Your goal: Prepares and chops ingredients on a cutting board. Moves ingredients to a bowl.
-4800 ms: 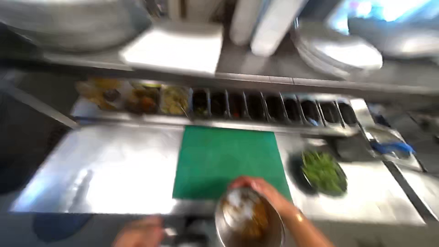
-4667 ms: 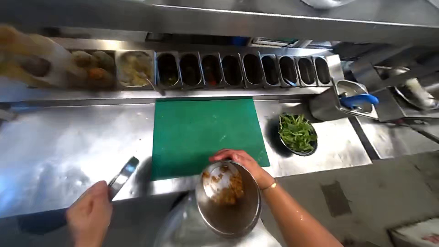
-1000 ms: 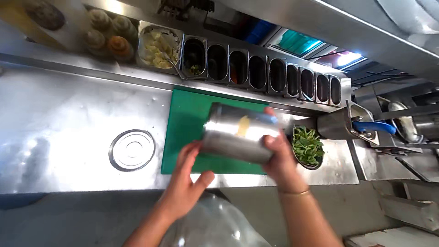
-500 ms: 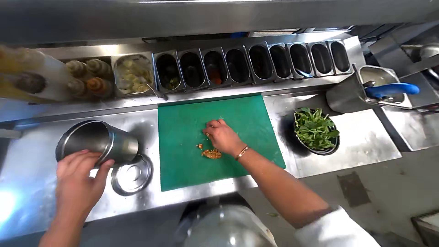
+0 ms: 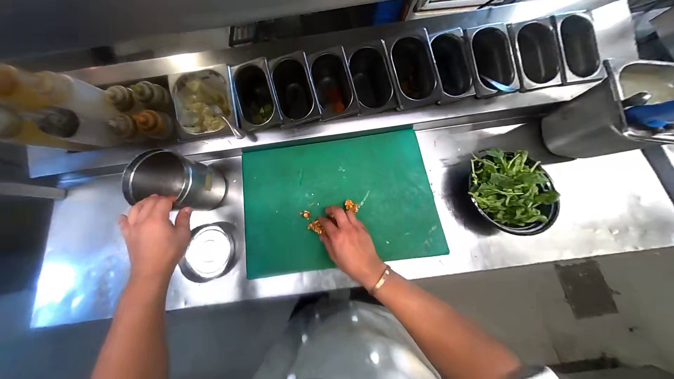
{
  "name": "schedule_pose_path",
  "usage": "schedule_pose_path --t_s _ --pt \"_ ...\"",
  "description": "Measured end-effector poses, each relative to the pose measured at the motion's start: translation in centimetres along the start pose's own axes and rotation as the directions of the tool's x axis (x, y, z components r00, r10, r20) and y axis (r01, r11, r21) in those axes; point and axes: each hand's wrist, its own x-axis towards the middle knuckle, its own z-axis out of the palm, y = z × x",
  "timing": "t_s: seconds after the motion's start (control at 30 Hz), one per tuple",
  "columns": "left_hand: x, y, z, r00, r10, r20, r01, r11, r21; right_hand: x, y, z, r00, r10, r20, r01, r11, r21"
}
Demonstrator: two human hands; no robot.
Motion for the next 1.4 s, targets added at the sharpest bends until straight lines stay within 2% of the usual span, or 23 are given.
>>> schedule_pose_path --t_s 0.07,0.1,0.13,0.2,0.27,0.33,0.43,0.5,0.6,0.67,0.7,0.77,0.83,0.93,1.0,1.07,1.1,1.13,1.2,1.27,1.33,1.37,1.4 --pt "-1.3 3.0 0.4 0.997 0.044 -0.070 -0.045 0.999 -0.015 0.5 -0.1 0.3 0.999 0.003 -0.045 -0.003 1.000 0.001" --pt "-2.6 5.4 0.7 0.995 0.092 -0.025 -0.094 0.993 -0.077 0.5 -0.1 -0.1 0.999 -0.001 -0.047 0.002 1.000 0.020" --pt "-4.2 8.0 1.5 0.983 0.161 0.091 -0.145 0.976 -0.163 0.4 -0.2 -0.7 0.999 -0.020 -0.035 0.021 0.999 0.040" --pt "-7.1 12.9 4.1 0.884 0.313 0.346 -0.196 0.922 -0.333 0.1 -0.4 -1.7 0.994 -0.113 0.001 0.113 0.991 0.067" --pt "-8.4 15.9 7.1 0.844 0.373 0.385 -0.163 0.863 -0.478 0.0 -0.2 -2.0 0.978 -0.209 0.008 0.207 0.975 0.085" --pt "-8.4 17.7 9.1 0.901 0.319 0.293 -0.102 0.813 -0.573 0.3 0.4 -1.9 0.978 -0.207 -0.028 0.209 0.973 0.093" --pt "-7.9 19.7 10.1 0.960 0.148 0.238 0.058 0.725 -0.686 0.6 0.9 -2.0 0.991 -0.096 -0.098 0.110 0.984 0.141" --pt "-7.5 20.5 9.9 0.935 -0.011 0.355 0.294 0.586 -0.755 1.0 0.4 -2.3 0.995 -0.040 -0.092 0.057 0.979 0.194" --pt "-6.6 20.1 9.3 0.791 -0.144 0.594 0.611 0.145 -0.778 1.8 -0.1 -2.2 0.996 -0.009 -0.087 0.031 0.966 0.258" --pt "-6.4 19.2 8.5 0.709 -0.121 0.694 0.683 -0.125 -0.719 2.2 0.3 -2.3 0.997 0.011 -0.073 0.011 0.957 0.291" --pt "-6.4 18.5 8.0 0.686 -0.095 0.722 0.698 -0.197 -0.689 2.5 0.7 -2.3 0.998 0.028 -0.057 -0.008 0.946 0.324" --pt "-6.0 16.9 6.5 0.672 -0.045 0.739 0.711 -0.240 -0.661 2.8 1.0 -3.1 0.991 0.130 0.013 -0.121 0.878 0.463" --pt "-5.6 15.1 4.6 0.709 -0.035 0.705 0.688 -0.190 -0.701 2.9 0.9 -4.4 0.942 0.293 0.164 -0.328 0.703 0.630" --pt "-3.7 11.3 0.2 0.864 -0.093 0.496 0.499 0.013 -0.867 2.3 0.8 -5.1 0.863 0.354 0.360 -0.454 0.233 0.860" --pt "-1.5 7.6 -2.8 0.960 -0.144 0.239 0.269 0.253 -0.929 2.1 1.3 -4.8 0.842 0.310 0.442 -0.430 -0.108 0.896" --pt "1.5 3.8 -5.0 0.985 -0.169 0.013 0.106 0.557 -0.824 1.8 1.5 -4.5 0.835 0.278 0.476 -0.403 -0.281 0.871" --pt "3.0 2.2 -5.8 0.988 -0.152 -0.011 0.099 0.695 -0.712 1.8 1.4 -4.5 0.834 0.288 0.470 -0.400 -0.271 0.875" --pt "4.2 1.0 -6.3 0.992 -0.128 0.022 0.116 0.803 -0.585 1.8 1.1 -4.5 0.831 0.326 0.451 -0.406 -0.199 0.892" --pt "5.5 -0.6 -5.9 0.990 -0.060 0.130 0.106 0.917 -0.383 2.0 0.3 -4.9 0.827 0.402 0.393 -0.457 0.076 0.886" --pt "5.1 0.2 -5.1 0.998 -0.013 0.064 0.033 0.945 -0.325 2.5 -0.2 -5.6 0.840 0.432 0.330 -0.498 0.370 0.784" --pt "2.9 3.3 -3.7 0.997 0.062 -0.050 -0.076 0.930 -0.359 2.6 -0.8 -6.4 0.855 0.396 0.335 -0.510 0.522 0.683" --pt "1.2 5.4 -2.6 0.993 0.116 0.000 -0.106 0.904 -0.414 2.4 -1.3 -6.6 0.863 0.369 0.346 -0.504 0.567 0.651" --pt "-0.7 7.7 -1.2 0.972 0.198 0.128 -0.115 0.871 -0.478 2.2 -1.9 -6.6 0.874 0.334 0.354 -0.487 0.606 0.630"
